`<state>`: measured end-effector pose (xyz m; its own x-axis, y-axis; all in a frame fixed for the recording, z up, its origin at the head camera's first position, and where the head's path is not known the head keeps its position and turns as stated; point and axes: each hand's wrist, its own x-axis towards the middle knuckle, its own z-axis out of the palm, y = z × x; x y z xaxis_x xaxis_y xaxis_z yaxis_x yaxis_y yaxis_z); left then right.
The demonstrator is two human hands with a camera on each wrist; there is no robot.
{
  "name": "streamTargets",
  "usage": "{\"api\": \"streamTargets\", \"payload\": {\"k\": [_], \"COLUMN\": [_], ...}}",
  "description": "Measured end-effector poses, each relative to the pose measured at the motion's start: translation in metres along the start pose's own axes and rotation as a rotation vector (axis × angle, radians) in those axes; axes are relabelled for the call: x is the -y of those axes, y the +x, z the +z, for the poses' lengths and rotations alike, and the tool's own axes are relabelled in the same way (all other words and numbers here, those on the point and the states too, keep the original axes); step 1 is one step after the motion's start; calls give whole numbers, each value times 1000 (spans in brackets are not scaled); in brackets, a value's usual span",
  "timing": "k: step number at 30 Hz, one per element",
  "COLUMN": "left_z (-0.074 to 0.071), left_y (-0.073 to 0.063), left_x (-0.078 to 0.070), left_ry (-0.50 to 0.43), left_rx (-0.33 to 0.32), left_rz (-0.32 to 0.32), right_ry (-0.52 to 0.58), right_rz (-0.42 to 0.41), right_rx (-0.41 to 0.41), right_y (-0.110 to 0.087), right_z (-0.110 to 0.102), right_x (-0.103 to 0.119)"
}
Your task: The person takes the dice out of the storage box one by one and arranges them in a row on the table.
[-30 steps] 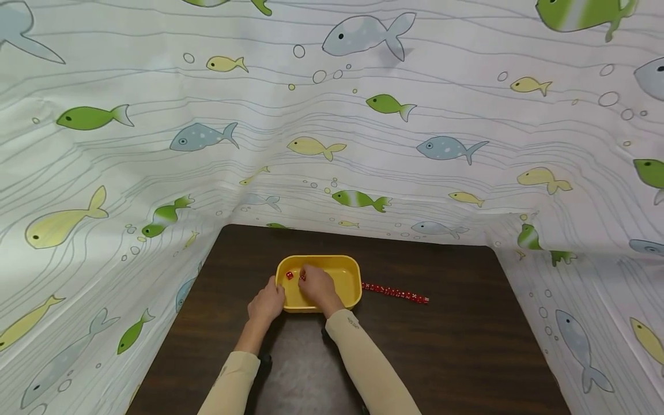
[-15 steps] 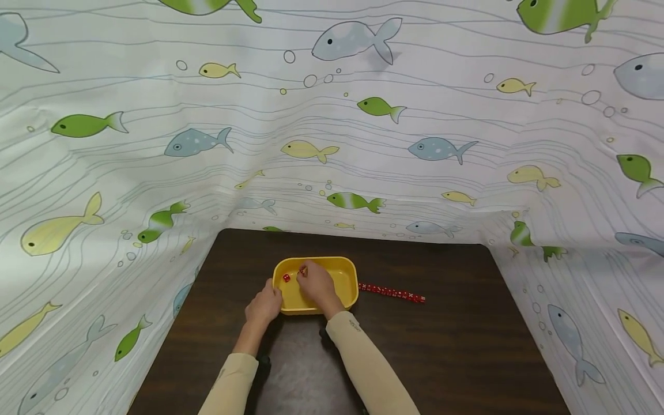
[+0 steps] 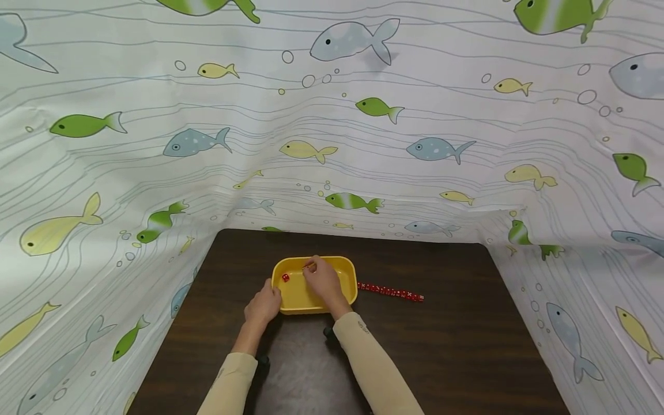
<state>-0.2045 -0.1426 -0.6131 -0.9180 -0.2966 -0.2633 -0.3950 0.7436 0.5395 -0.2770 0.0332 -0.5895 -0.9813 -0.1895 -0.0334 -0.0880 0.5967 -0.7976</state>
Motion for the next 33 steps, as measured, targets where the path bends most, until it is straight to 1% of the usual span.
{"api": "streamTargets", "payload": {"k": [5,8,13,16,21,25,29,33], "left_z": [0,0,-1,-2,-2,-2,-1,-2], "left_y": [1,2,1,0,-1,-1,-1,-1], "left_x": [0,0,-2,-2,-2,-1,-1,-2], "left_ry": [-2,2,6,-1,-12,-10,-5,4], "left_rx": [-3,-6,-1,2,-3,-1,-5,-10], "left_rz": [6,4,-12,-17,-16,-12,-2,5], "right_ry": [-2,17,66,69,69,81,79,91], "right_rz": [3,4,-20,-22,-14,-6,18,39], "right_rx": [-26,-36,-67,-81,-98,-133,-166,-182], "right_y": [-2,-3,-5,-5,-5,-7,-8,-9], "right_z": [-8,-11,-16,-19,-27,-33,-39,-44], "right_x": [-1,-2,-6,-9,-11,-11,-14,-19]}}
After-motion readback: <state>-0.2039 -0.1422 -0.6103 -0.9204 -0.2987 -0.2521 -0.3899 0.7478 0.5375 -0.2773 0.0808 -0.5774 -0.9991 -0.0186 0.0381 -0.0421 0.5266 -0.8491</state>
